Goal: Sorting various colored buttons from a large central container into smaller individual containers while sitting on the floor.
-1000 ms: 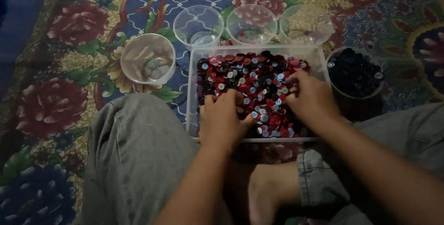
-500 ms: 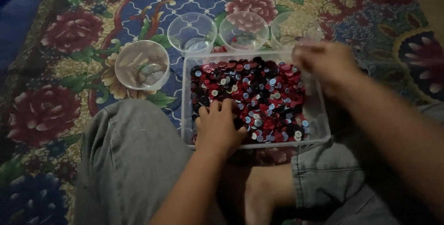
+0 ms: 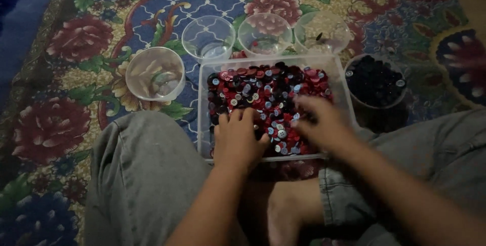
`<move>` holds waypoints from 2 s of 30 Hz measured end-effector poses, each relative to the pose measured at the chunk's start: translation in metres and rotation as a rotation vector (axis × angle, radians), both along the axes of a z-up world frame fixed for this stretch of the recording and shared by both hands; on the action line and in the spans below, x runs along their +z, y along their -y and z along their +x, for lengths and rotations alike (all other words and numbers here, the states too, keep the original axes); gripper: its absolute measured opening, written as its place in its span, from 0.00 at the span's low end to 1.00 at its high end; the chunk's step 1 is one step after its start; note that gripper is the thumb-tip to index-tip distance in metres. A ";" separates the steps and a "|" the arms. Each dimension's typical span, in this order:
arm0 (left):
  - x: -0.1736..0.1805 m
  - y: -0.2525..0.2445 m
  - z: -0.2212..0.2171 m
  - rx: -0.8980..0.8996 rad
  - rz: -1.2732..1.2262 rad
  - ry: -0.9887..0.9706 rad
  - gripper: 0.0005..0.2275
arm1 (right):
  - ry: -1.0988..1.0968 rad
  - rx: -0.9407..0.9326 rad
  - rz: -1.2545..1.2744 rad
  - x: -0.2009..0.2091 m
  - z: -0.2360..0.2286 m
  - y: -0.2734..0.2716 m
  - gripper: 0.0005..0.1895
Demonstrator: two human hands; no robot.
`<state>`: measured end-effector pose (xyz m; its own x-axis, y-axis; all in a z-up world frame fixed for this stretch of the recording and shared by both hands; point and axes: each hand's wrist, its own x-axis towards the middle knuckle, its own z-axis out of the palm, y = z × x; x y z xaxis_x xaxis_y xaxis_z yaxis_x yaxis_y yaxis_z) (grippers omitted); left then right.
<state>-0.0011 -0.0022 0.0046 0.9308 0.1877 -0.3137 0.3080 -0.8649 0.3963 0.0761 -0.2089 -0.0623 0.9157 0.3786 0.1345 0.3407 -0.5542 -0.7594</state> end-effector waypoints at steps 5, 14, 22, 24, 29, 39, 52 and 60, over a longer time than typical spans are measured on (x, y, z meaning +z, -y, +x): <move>0.000 0.010 -0.005 -0.029 0.140 0.162 0.18 | -0.218 0.198 -0.351 0.043 -0.016 -0.018 0.20; -0.006 0.019 -0.010 -0.044 0.041 0.231 0.18 | 0.013 0.128 -0.263 0.030 -0.028 0.003 0.13; -0.003 0.029 -0.014 0.001 0.008 0.174 0.23 | 0.063 0.117 -0.270 0.046 -0.035 0.015 0.14; 0.009 0.038 -0.016 -0.043 0.044 0.143 0.29 | 0.015 0.101 -0.284 0.050 -0.039 0.021 0.15; -0.001 0.056 -0.026 -0.088 0.150 0.206 0.31 | 0.040 0.204 -0.333 0.046 -0.038 0.029 0.15; 0.006 0.057 -0.015 -0.008 0.142 -0.043 0.32 | -0.093 0.228 -0.337 0.043 -0.033 0.025 0.18; 0.022 0.065 -0.009 0.042 0.181 -0.161 0.27 | -0.139 0.265 -0.289 0.024 -0.022 0.021 0.18; 0.024 0.066 -0.007 0.034 0.180 -0.201 0.25 | -0.260 0.280 -0.344 0.020 -0.011 0.019 0.16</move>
